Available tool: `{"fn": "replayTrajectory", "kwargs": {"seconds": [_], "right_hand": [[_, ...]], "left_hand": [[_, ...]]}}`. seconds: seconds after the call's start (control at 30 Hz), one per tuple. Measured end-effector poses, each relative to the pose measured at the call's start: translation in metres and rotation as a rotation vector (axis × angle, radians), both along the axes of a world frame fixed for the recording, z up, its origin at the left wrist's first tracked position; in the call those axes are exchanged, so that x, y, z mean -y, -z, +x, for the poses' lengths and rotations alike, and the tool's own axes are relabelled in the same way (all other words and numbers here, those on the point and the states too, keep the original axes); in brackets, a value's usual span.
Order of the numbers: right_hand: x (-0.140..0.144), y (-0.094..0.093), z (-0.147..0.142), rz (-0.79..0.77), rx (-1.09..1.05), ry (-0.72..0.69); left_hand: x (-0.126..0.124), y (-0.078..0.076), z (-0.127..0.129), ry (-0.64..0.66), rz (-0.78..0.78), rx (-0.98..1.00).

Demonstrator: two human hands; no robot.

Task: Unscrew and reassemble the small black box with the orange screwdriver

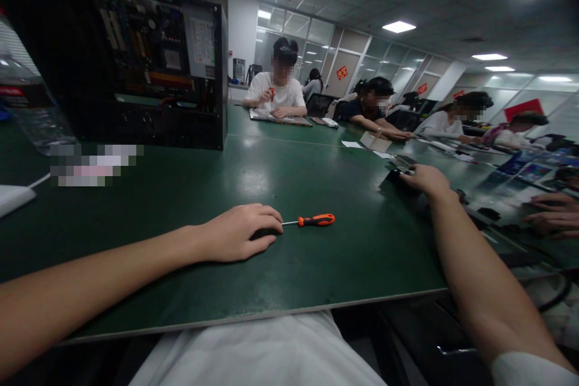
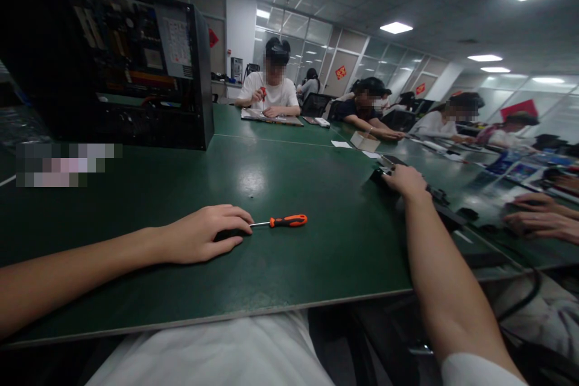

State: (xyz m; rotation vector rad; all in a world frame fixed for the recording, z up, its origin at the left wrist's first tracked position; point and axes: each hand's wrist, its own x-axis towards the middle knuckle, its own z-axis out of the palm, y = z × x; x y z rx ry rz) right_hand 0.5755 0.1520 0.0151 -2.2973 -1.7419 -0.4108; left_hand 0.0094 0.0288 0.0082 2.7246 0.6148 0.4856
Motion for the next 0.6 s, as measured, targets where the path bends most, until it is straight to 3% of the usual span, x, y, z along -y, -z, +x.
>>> {"fn": "replayTrajectory", "kwargs": {"seconds": [0.23, 0.6], "right_hand": [[-0.001, 0.001, -0.018, -0.085, -0.082, 0.238], [-0.001, 0.002, -0.023, -0.072, -0.131, 0.296]], "left_hand": [[-0.001, 0.002, 0.0, 0.017, 0.011, 0.009], [-0.001, 0.0, 0.0, 0.013, 0.011, 0.004]]}}
